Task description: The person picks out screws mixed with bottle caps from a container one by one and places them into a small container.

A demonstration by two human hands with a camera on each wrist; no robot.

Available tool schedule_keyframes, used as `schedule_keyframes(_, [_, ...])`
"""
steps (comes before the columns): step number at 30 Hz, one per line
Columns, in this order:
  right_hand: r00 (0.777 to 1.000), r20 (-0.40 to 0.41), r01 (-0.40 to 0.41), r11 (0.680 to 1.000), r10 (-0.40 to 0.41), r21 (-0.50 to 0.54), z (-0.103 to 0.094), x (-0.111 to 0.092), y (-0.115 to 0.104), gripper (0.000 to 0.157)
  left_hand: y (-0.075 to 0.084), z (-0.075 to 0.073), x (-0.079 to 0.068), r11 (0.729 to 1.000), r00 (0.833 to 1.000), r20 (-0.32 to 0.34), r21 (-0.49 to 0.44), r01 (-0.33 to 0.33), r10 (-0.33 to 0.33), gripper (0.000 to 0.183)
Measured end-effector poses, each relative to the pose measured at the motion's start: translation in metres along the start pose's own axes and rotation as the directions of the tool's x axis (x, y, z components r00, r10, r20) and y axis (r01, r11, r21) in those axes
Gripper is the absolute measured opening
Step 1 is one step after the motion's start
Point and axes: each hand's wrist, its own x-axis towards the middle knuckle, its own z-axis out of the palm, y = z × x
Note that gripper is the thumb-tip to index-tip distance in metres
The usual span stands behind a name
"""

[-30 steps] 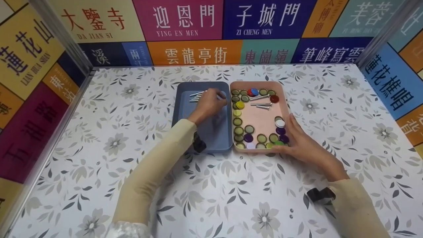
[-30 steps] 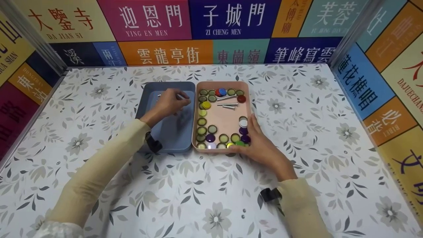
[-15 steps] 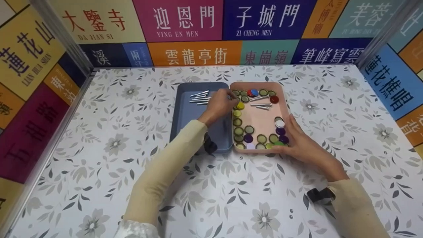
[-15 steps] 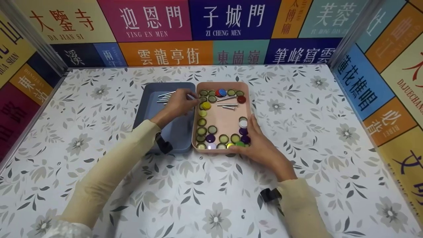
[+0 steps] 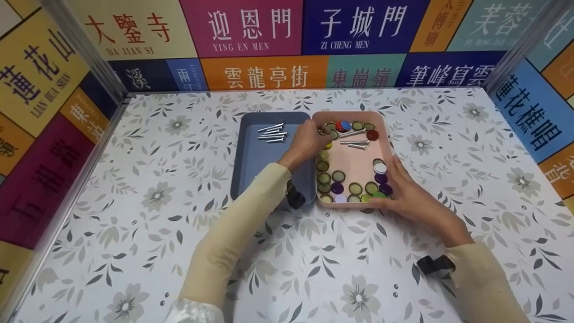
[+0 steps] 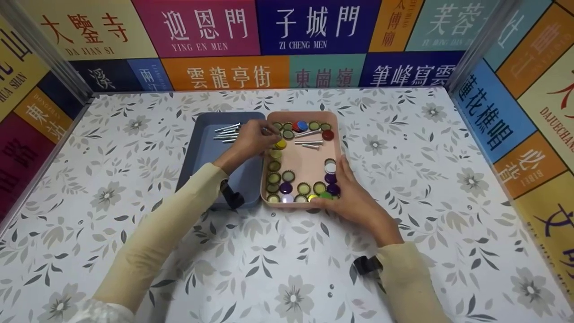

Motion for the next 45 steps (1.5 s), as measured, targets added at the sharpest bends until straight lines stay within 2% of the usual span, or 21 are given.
schedule_keyframes(4, [1.0, -0.006, 0.008, 1.0, -0.008, -0.009, 0.0, 0.0, 0.001, 0.124, 0.0, 0.005, 0.0, 0.998, 0.998, 0.006, -0.033, -0.056, 0.056, 0.014])
schedule_keyframes(7, [1.0, -0.011, 0.014, 0.999, -0.014, -0.037, 0.0, 0.0, 0.001, 0.124, -0.001, 0.01, 0.001, 0.996, 0.998, 0.007, -0.053, -0.067, 0.068, 0.012])
schedule_keyframes(16, [1.0, -0.011, 0.004, 1.0, -0.004, -0.027, -0.001, 0.0, -0.002, 0.125, -0.002, 0.018, 0.008, 0.984, 1.0, 0.002, -0.179, -0.01, 0.011, 0.013])
schedule_keyframes(27, [1.0, -0.011, 0.003, 0.998, -0.004, -0.055, -0.001, 0.0, -0.001, 0.124, 0.005, 0.031, 0.017, 0.998, 0.998, -0.069, -0.061, 0.002, -0.006, 0.01])
schedule_keyframes(31, [1.0, -0.015, 0.011, 0.999, -0.011, -0.042, -0.001, 0.001, -0.001, 0.124, 0.007, 0.034, 0.019, 0.996, 0.997, -0.076, -0.088, 0.011, -0.018, 0.008])
schedule_keyframes(37, [0.999, -0.03, 0.035, 0.998, -0.036, -0.047, 0.0, 0.002, 0.001, 0.122, 0.008, 0.039, 0.025, 0.993, 0.997, -0.076, -0.117, 0.017, -0.026, 0.018])
schedule_keyframes(41, [0.999, -0.029, 0.032, 0.998, -0.034, -0.051, 0.001, 0.002, 0.001, 0.122, 0.008, 0.043, 0.028, 0.994, 0.995, -0.084, -0.093, 0.048, -0.056, 0.008])
schedule_keyframes(45, [0.999, -0.033, 0.036, 0.998, -0.038, -0.052, 0.001, 0.002, 0.001, 0.121, 0.009, 0.045, 0.029, 0.999, 0.995, -0.093, -0.03, 0.026, -0.029, 0.017])
